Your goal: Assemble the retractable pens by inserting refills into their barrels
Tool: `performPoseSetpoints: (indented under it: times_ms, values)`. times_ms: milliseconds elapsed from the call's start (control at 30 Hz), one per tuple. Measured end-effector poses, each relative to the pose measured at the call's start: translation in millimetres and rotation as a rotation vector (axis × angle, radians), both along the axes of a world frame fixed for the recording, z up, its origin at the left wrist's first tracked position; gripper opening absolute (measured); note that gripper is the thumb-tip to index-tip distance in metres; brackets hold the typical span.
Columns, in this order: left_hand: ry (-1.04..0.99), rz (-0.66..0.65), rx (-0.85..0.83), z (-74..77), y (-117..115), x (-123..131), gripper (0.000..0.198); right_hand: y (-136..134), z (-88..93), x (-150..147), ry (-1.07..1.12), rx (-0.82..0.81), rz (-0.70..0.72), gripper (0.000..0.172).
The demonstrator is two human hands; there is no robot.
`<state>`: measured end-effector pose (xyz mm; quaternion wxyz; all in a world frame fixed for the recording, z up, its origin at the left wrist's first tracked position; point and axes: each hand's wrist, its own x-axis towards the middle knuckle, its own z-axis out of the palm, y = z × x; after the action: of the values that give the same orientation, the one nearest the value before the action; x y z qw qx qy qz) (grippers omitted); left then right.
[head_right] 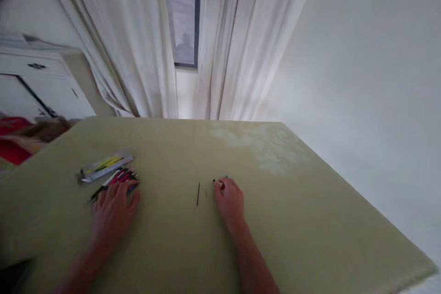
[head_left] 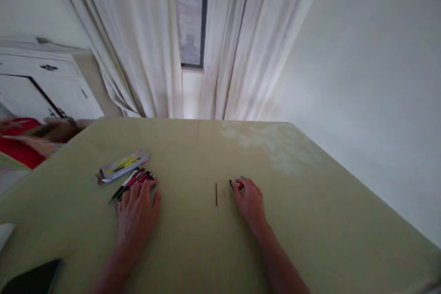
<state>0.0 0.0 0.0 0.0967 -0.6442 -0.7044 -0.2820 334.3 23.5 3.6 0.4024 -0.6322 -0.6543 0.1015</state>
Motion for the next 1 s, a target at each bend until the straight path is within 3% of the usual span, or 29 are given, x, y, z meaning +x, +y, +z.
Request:
performPoseSetpoints:
  times_ms: [133,167,233,467,733,800,900,1000]
  values:
    - [-0.205,-0.39,-0.354,-10.7,-4,31,0.031,4,11.4,34,0.105,0.025,-0.277,0.037]
    - [-0.163,-0.484,-0.457,-12.3,-6,39,0.034,5,11.9,42,0.139,0.029,-0.36,0.039]
    - [-0.016,-0.645,-0.492,-13.6,-10,52,0.041,8,9.4,56,0.212,0.028,-0.481,0.043]
    - [0.019,-0.577,-0.533,-7.4,-14,59,0.046,19,-7.6,68,0.263,0.006,-0.509,0.047]
    - [-0.087,-0.531,-0.531,-3.9,-10,59,0.035,19,-2.7,46,0.217,0.0,-0.42,0.038]
    - [-0.143,-0.568,-0.455,-3.1,-11,64,0.025,16,-0.2,29,0.175,-0.002,-0.315,0.033]
    - [-0.148,-0.705,-0.317,-1.9,-17,85,0.032,8,1.6,4,-0.025,0.009,-0.018,0.021]
    - [-0.023,-0.79,-0.28,-1.9,-21,112,0.037,3,-0.8,-10,-0.208,-0.035,0.114,0.016]
